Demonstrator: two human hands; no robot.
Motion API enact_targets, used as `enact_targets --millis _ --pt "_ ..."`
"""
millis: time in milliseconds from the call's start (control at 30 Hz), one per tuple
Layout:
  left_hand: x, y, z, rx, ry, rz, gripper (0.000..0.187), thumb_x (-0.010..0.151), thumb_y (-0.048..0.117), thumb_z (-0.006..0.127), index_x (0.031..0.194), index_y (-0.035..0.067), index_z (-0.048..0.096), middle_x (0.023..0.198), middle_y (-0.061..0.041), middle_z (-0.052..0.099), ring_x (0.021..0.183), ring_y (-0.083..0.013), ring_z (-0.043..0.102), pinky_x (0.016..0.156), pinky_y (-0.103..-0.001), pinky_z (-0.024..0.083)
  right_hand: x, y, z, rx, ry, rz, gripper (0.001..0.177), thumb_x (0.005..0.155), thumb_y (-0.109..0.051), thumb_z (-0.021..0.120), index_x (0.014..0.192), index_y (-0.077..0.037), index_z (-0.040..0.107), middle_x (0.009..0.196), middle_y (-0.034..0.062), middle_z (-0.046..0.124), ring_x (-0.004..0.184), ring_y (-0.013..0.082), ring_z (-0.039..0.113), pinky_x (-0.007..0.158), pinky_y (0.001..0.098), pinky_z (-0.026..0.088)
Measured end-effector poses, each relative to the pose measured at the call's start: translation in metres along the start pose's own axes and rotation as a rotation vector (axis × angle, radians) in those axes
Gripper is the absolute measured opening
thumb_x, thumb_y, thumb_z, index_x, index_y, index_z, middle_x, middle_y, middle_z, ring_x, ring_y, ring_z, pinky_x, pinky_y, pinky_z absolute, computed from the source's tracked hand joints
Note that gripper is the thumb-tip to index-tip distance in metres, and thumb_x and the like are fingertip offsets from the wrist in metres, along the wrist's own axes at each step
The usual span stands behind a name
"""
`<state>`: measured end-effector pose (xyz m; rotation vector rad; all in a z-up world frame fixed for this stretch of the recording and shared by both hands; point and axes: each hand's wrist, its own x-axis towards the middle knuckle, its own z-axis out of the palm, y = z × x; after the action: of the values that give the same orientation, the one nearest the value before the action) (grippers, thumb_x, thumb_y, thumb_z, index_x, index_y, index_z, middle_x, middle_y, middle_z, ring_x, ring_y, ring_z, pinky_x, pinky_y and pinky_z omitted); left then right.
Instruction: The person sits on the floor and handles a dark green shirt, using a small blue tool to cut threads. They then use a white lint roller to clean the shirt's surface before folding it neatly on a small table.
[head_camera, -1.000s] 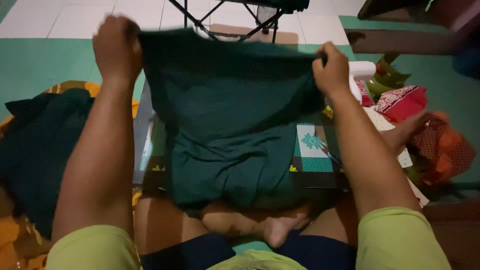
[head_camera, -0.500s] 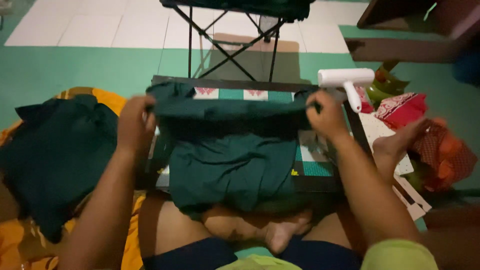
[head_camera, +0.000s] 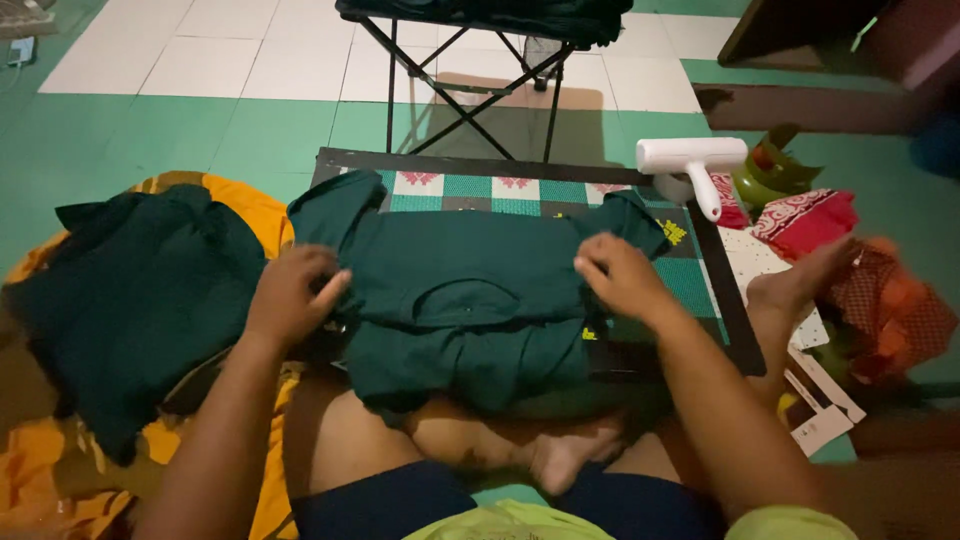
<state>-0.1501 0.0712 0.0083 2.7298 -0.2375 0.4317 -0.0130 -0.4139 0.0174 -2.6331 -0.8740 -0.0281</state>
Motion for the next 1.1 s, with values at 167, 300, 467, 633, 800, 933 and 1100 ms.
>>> enact_targets --millis 167,300,467,633,800,933,1100 --pt "0.073 0.021 0.015 -0.039 0.029 -0.201 0.050 0.100 0.041 0.065 0.142 0.013 0.059 0.145 -0.016 0.059 0.138 -0.0384 0.053 0.108 -0.055 0.046 0.064 0.044 0.046 -0.013 0.204 0.413 0.063 0.090 -0.038 0.075 0.143 -0.011 0.053 0.146 0.0196 0.049 0.133 0.0438 0.054 0.099 0.0661 0.047" --pt "0.132 -0.008 0.052 0.149 -0.268 -0.148 0.047 0.092 0.034 0.069 0.137 0.021 0.062 0.135 -0.013 0.065 0.122 -0.0419 0.064 0.095 -0.059 0.054 0.104 0.070 0.064 -0.206 -0.079 0.510 0.037 0.085 -0.036 0.073 0.118 -0.020 0.074 0.117 0.0147 0.072 0.116 0.0384 0.069 0.093 0.0542 0.055" --pt "0.196 -0.066 0.101 0.307 -0.444 -0.218 0.027 0.092 0.029 0.061 0.109 0.019 0.079 0.107 -0.014 0.080 0.106 -0.0382 0.075 0.083 -0.057 0.061 0.133 0.081 0.054 -0.262 -0.002 0.537 0.024 0.086 -0.022 0.067 0.103 -0.010 0.079 0.098 0.0216 0.077 0.099 0.0432 0.075 0.079 0.0558 0.060" --pt "0.208 -0.052 0.116 0.527 0.206 -0.171 0.032 0.098 0.023 0.067 0.125 0.008 0.061 0.120 -0.016 0.069 0.110 -0.0387 0.068 0.091 -0.062 0.046 0.144 0.065 0.038 -0.009 0.398 0.397 0.046 0.095 -0.018 0.070 0.134 0.000 0.052 0.138 0.0290 0.052 0.124 0.0536 0.057 0.094 0.0655 0.052" --pt "0.122 0.027 0.054 0.085 0.187 -0.266 0.047 0.094 0.040 0.076 0.122 0.004 0.066 0.127 -0.019 0.063 0.110 -0.0441 0.066 0.080 -0.058 0.056 0.075 -0.001 0.022 -0.080 0.249 0.396 0.033 0.097 -0.031 0.069 0.119 -0.007 0.064 0.128 0.0206 0.059 0.119 0.0471 0.060 0.093 0.0622 0.049" --pt "0.006 0.074 0.017 0.079 0.041 -0.480 0.058 0.091 0.056 0.077 0.112 0.003 0.071 0.094 -0.018 0.069 0.093 -0.0435 0.073 0.074 -0.054 0.057 -0.011 -0.024 0.023 -0.114 0.010 0.447 0.047 0.093 -0.051 0.068 0.112 -0.008 0.067 0.105 0.0161 0.071 0.106 0.0431 0.069 0.085 0.0614 0.053" --pt "0.018 0.067 0.034 0.112 -0.054 -0.524 0.064 0.086 0.055 0.077 0.115 -0.001 0.070 0.109 -0.024 0.069 0.098 -0.0495 0.071 0.077 -0.058 0.058 -0.003 -0.022 0.043 -0.172 0.142 0.373 0.052 0.093 -0.048 0.070 0.125 -0.008 0.062 0.113 0.0175 0.066 0.108 0.0460 0.066 0.083 0.0648 0.053"
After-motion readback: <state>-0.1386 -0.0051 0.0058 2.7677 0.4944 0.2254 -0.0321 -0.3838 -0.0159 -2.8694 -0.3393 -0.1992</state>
